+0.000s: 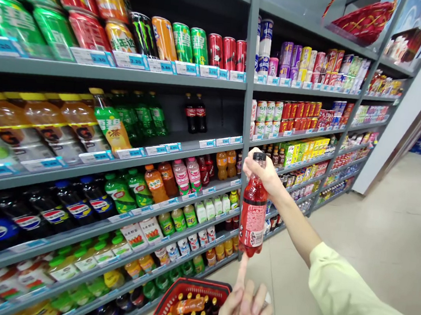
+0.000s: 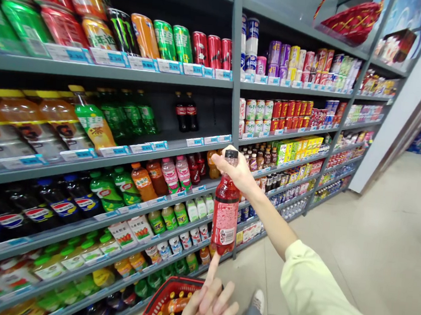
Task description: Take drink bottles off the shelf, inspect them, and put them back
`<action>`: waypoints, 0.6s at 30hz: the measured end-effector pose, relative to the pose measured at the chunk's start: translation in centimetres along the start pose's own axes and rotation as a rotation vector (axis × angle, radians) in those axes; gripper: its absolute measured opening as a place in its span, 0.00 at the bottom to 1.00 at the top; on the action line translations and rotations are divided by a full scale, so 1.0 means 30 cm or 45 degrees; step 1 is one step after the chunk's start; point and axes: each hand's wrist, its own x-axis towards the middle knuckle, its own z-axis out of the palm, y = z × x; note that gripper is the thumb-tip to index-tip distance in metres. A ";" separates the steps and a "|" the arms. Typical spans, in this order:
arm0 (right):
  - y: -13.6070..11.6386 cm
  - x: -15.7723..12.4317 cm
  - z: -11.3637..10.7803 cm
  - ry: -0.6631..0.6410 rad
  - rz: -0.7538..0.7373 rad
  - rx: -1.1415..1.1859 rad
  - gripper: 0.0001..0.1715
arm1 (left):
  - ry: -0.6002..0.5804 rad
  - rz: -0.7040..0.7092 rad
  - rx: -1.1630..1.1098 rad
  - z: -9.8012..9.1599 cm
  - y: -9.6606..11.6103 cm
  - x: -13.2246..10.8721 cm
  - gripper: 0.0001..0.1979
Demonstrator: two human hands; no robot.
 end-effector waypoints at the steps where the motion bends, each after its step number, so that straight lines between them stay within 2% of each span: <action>1: 0.001 0.001 0.006 0.012 0.004 0.022 0.28 | 0.002 -0.006 0.006 0.001 -0.002 0.000 0.47; 7: 0.005 0.013 0.010 -0.029 0.041 0.062 0.21 | 0.021 -0.018 0.070 -0.005 -0.007 -0.004 0.47; 13: -0.012 0.016 -0.002 -0.049 0.080 -0.113 0.34 | 0.012 -0.034 0.117 -0.022 -0.012 -0.005 0.43; 18: -0.033 0.005 0.002 0.015 0.051 -0.203 0.36 | 0.047 -0.022 0.052 -0.015 -0.003 -0.007 0.48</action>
